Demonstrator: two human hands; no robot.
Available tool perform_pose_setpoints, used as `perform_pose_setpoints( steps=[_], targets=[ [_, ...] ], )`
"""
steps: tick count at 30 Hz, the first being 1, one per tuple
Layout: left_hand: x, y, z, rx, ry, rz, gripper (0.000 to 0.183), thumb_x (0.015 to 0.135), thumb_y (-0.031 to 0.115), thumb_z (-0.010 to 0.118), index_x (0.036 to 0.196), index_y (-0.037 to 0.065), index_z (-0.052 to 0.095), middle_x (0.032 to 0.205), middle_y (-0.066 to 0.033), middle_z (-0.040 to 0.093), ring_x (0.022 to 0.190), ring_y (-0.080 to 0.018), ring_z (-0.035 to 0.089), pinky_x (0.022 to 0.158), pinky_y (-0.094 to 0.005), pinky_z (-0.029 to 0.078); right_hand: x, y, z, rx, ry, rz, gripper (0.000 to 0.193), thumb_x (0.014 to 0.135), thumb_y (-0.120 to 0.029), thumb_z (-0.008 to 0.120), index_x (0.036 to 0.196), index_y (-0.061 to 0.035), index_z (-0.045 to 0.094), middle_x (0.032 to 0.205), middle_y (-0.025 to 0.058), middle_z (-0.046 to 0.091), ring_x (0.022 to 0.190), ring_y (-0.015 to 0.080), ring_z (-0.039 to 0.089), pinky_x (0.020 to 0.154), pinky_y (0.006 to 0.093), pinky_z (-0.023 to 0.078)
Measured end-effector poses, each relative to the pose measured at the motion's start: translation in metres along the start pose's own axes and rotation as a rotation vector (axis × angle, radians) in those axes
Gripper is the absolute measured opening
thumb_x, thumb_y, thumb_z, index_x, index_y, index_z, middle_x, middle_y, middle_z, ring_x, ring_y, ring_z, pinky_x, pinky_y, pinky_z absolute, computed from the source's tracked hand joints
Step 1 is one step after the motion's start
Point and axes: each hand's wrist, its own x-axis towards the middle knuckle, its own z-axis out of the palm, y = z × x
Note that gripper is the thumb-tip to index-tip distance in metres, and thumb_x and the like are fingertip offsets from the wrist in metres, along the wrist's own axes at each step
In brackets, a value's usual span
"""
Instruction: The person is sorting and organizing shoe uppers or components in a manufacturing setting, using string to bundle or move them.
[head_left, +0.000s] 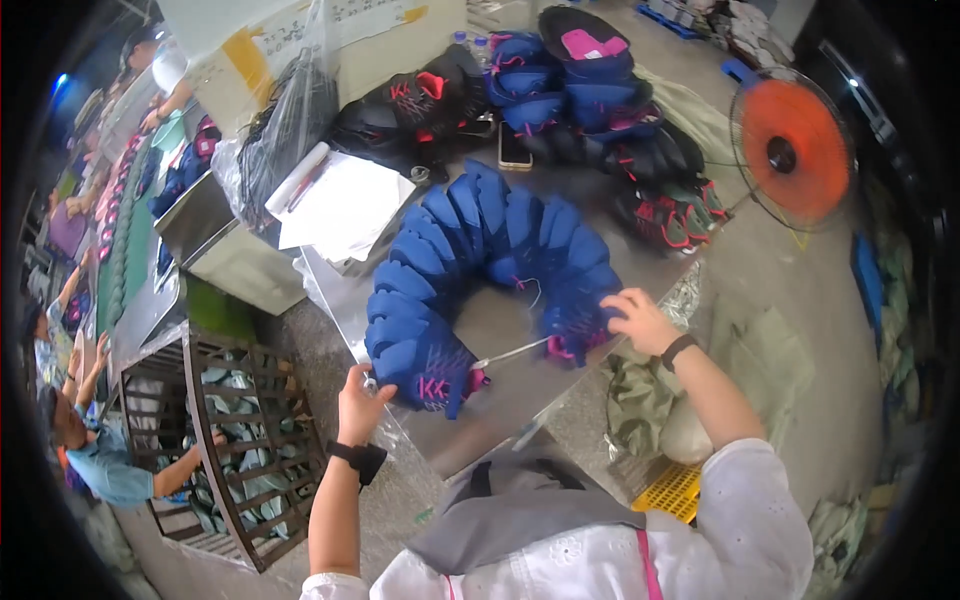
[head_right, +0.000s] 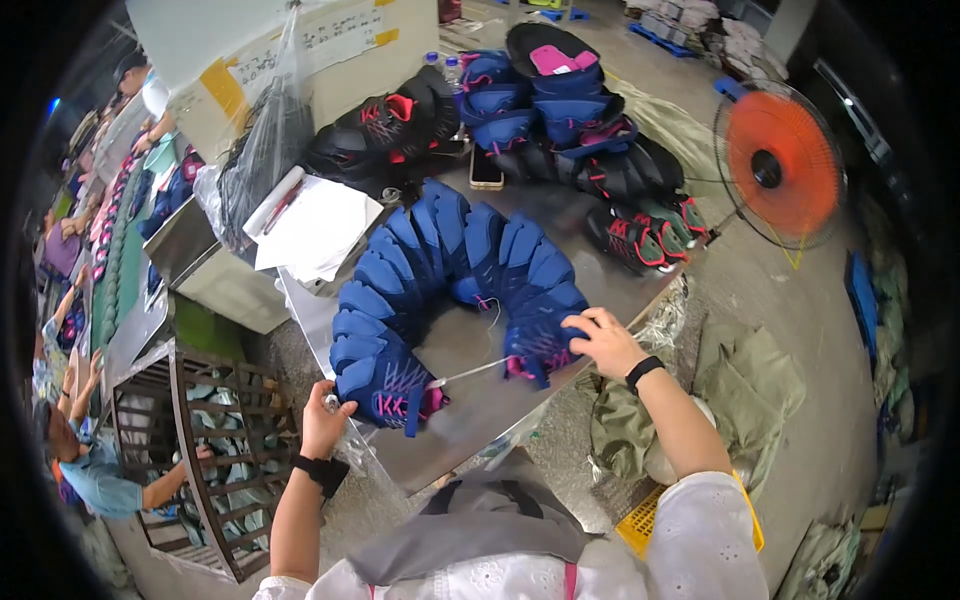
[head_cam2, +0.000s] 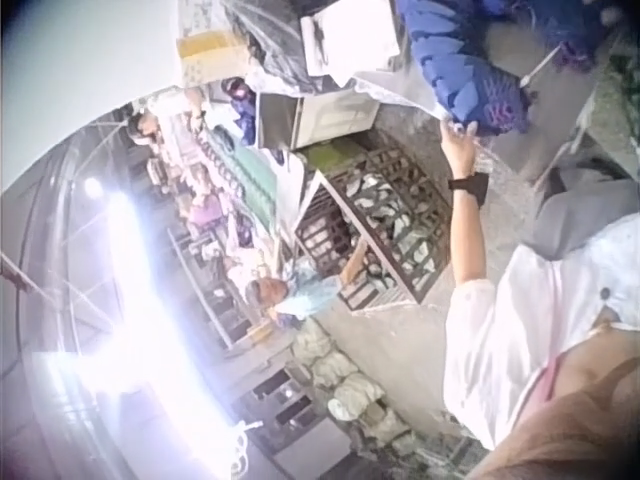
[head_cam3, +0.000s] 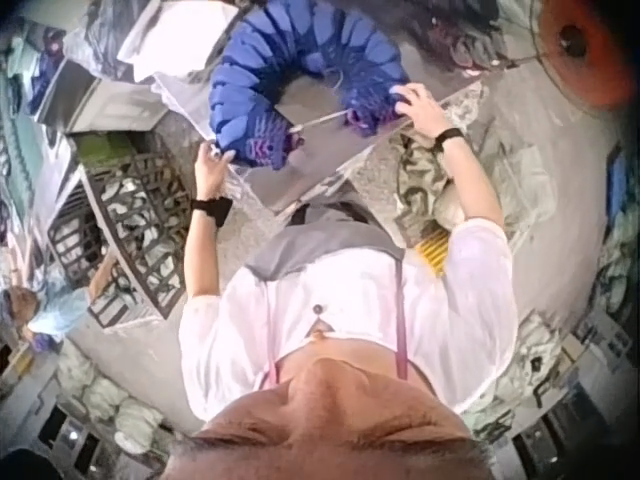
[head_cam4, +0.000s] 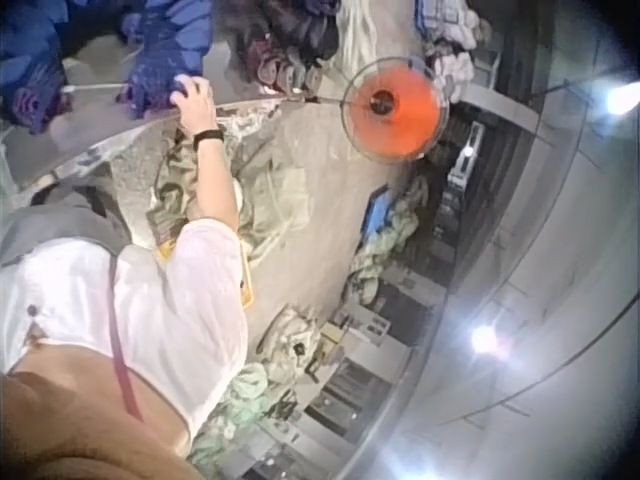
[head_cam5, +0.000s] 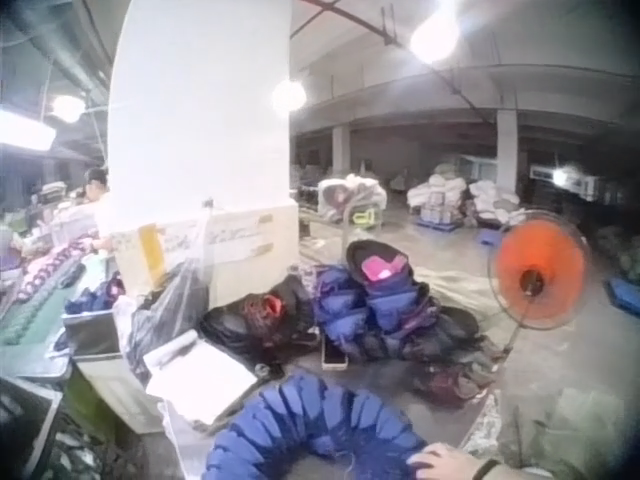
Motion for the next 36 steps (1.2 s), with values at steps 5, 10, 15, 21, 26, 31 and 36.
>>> perform_pose_setpoints(
  steps=[5, 10, 15, 21, 26, 31, 36],
  targets=[
    [-0.004, 0.022, 0.020, -0.088, 0.089, 0.029, 0.048, 0.070, 0.009, 0.071, 0.109, 0.004, 0.044, 0.085, -0.0131, 0.061, 0.077, -0.0157, 0.056, 0.068, -0.0281, 0.046, 0.034, 0.005, -0.007, -0.125, 0.108, 0.060, 0.013, 0.066, -0.010, 0.056, 0.079, -0.0090, 0.058, 0.116, 0.0053, 0.049, 0.111, 0.0250, 0.040, 0.087, 0.0386, 0.036],
    [-0.012, 0.046, 0.060, 0.157, 0.121, -0.059, 0.055, 0.070, 0.020, 0.071, 0.111, -0.001, 0.041, 0.098, -0.0262, 0.056, 0.093, -0.0371, 0.057, 0.080, -0.0376, 0.044, 0.101, -0.107, 0.043, 0.576, 0.428, 0.092, 0.016, 0.075, -0.013, 0.055, 0.085, -0.0021, 0.059, 0.095, 0.0162, 0.057, 0.097, 0.0326, 0.049, 0.082, 0.0427, 0.039],
    [-0.007, 0.049, 0.058, 0.262, 0.265, 0.002, 0.045, 0.068, 0.021, 0.073, 0.099, 0.001, 0.047, 0.081, -0.0210, 0.060, 0.077, -0.0378, 0.059, 0.068, -0.0391, 0.046, 0.098, -0.092, 0.123, 0.830, 0.168, 0.128, 0.012, 0.079, -0.016, 0.058, 0.075, -0.0048, 0.056, 0.070, 0.0135, 0.054, 0.068, 0.0316, 0.054, 0.060, 0.0402, 0.044],
    [0.015, 0.001, 0.049, 0.320, 0.329, 0.079, 0.042, 0.068, 0.023, 0.072, 0.100, 0.007, 0.050, 0.080, -0.0177, 0.061, 0.076, -0.0372, 0.059, 0.065, -0.0408, 0.045, 0.065, -0.015, 0.102, 0.815, 0.195, -0.175, 0.008, 0.077, -0.010, 0.060, 0.082, -0.0043, 0.064, 0.071, 0.0102, 0.061, 0.066, 0.0266, 0.058, 0.061, 0.0342, 0.046],
    [0.012, 0.009, 0.051, 0.240, 0.229, -0.001, 0.043, 0.072, 0.020, 0.069, 0.106, 0.007, 0.047, 0.091, -0.0192, 0.060, 0.081, -0.0375, 0.058, 0.070, -0.0412, 0.045, 0.055, -0.034, 0.089, 0.969, 0.063, 0.075, 0.014, 0.077, -0.001, 0.057, 0.089, -0.0028, 0.064, 0.073, 0.0075, 0.062, 0.070, 0.0198, 0.060, 0.066, 0.0280, 0.047],
    [-0.006, 0.078, 0.066, 0.432, 0.272, 0.100, 0.047, 0.072, 0.007, 0.060, 0.115, 0.007, 0.042, 0.115, -0.0155, 0.046, 0.078, -0.0363, 0.058, 0.062, -0.0414, 0.048, 0.051, -0.034, 0.104, 1.550, 0.086, 0.303, 0.034, 0.067, 0.018, 0.036, 0.091, 0.0023, 0.055, 0.092, 0.0120, 0.060, 0.092, 0.0191, 0.061, 0.083, 0.0273, 0.045],
    [-0.026, 0.129, 0.129, 0.323, -0.011, 0.534, 0.041, 0.070, 0.004, 0.056, 0.110, 0.008, 0.046, 0.110, -0.0103, 0.050, 0.076, -0.0328, 0.059, 0.057, -0.0388, 0.050, 0.053, -0.033, 0.103, 1.626, 0.065, 0.354, 0.039, 0.060, 0.020, 0.024, 0.085, -0.0006, 0.046, 0.102, 0.0165, 0.057, 0.095, 0.0224, 0.060, 0.087, 0.0310, 0.044]
  ],
)
